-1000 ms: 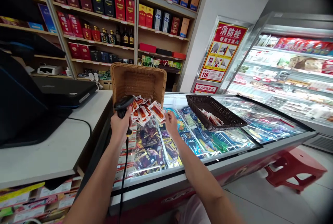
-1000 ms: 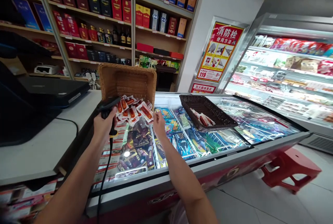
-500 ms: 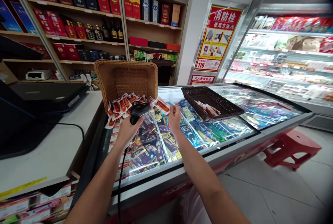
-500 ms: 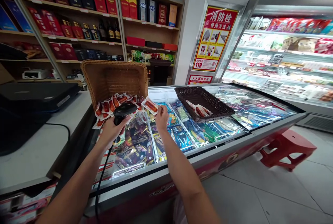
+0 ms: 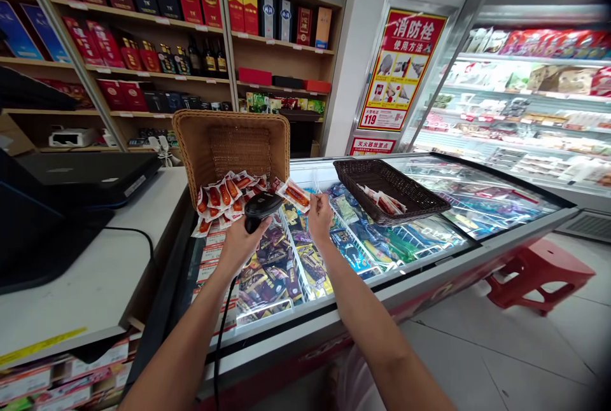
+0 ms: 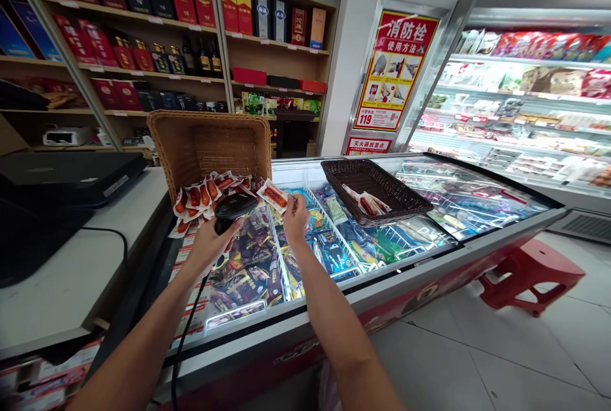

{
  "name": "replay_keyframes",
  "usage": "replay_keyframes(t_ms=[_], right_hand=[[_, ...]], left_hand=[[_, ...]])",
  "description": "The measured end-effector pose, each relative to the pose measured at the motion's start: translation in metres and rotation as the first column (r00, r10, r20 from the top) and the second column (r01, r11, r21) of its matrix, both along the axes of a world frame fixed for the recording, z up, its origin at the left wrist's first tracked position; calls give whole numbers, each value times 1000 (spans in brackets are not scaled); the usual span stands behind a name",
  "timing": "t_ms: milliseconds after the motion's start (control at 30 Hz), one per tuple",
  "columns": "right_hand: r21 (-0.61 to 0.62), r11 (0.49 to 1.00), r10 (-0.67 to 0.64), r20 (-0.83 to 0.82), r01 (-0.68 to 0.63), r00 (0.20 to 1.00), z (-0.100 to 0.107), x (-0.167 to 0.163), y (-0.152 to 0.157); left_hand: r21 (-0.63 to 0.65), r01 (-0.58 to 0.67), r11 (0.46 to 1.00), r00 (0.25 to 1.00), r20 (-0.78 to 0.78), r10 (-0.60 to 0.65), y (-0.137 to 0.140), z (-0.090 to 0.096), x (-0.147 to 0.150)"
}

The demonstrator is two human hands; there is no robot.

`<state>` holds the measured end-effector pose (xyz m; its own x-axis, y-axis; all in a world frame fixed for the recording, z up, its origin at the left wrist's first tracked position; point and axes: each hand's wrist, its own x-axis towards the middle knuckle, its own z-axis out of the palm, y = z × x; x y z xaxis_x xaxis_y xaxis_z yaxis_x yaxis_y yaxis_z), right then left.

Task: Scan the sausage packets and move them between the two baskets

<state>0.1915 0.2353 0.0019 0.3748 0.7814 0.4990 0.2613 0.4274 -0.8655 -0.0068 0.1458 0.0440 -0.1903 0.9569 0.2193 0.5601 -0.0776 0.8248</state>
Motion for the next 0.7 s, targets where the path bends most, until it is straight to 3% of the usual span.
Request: replay_keyframes(t_ms=[333, 467, 567, 700], right_hand=[[-49, 999, 18, -15, -19, 1000, -1, 0, 1], [-53, 998, -31, -196, 21, 980, -1, 7, 12], [-23, 978, -195, -442, 206, 876, 4, 24, 24], [-62, 872, -424, -591, 486, 686, 15, 59, 30]], left_hand=[[2, -7, 1000, 1000, -20, 7, 1, 0, 1], [-17, -9, 1000, 1000, 22, 10, 4, -4, -1], [9, -20, 1000, 996, 84, 19, 5, -6, -2], [38, -49, 998, 978, 204, 40, 1, 1, 1]])
